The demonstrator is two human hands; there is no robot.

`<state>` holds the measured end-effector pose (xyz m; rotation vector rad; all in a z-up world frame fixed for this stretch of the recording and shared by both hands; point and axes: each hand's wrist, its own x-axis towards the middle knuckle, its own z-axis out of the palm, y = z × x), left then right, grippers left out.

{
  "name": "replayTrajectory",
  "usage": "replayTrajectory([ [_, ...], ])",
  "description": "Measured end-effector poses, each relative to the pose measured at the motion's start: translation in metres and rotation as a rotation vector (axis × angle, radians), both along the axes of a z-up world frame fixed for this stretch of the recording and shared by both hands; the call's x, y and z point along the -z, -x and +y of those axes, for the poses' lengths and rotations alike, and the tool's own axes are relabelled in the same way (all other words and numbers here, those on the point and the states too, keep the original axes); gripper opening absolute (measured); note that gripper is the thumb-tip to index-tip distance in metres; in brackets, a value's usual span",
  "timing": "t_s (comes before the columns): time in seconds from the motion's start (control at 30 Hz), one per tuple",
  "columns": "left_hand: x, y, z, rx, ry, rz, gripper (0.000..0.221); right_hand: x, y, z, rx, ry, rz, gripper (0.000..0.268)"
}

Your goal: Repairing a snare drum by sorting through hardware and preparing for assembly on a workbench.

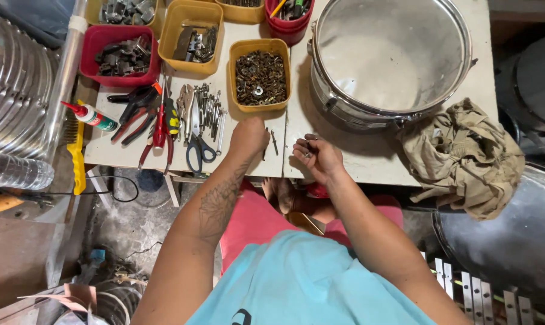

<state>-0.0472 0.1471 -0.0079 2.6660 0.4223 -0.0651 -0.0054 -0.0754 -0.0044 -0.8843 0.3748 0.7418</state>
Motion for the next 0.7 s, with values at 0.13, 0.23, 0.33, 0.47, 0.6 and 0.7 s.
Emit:
replayTrajectory([
  [0.13, -0.004, -0.008, -0.011, -0.072, 0.039, 0.029, 0.021, 0.018, -0.010, -0.013, -0.020, 0.004, -0.063, 0.022],
  [0.23, -0.018, -0.012, -0.015, -0.125, 0.077, 0.049, 0.027, 0.003, -0.012, -0.020, -0.037, -0.028, -0.057, 0.031],
  [0.33, -0.041, -0.006, -0.022, -0.152, 0.148, 0.078, 0.039, -0.001, -0.014, -0.028, -0.068, -0.083, -0.039, 0.043],
  [0.47, -0.069, -0.011, -0.023, -0.257, 0.294, 0.061, 0.048, 0.001, -0.017, -0.034, -0.066, -0.084, -0.089, 0.046],
  [0.6, -0.089, 0.000, -0.041, -0.325, 0.546, -0.199, 0.033, 0.002, -0.018, -0.036, -0.062, -0.110, -0.114, 0.044],
  [0.7, -0.095, 0.008, -0.053, -0.208, 0.651, -0.431, 0.027, -0.002, -0.018, -0.037, -0.074, -0.122, -0.142, 0.047],
])
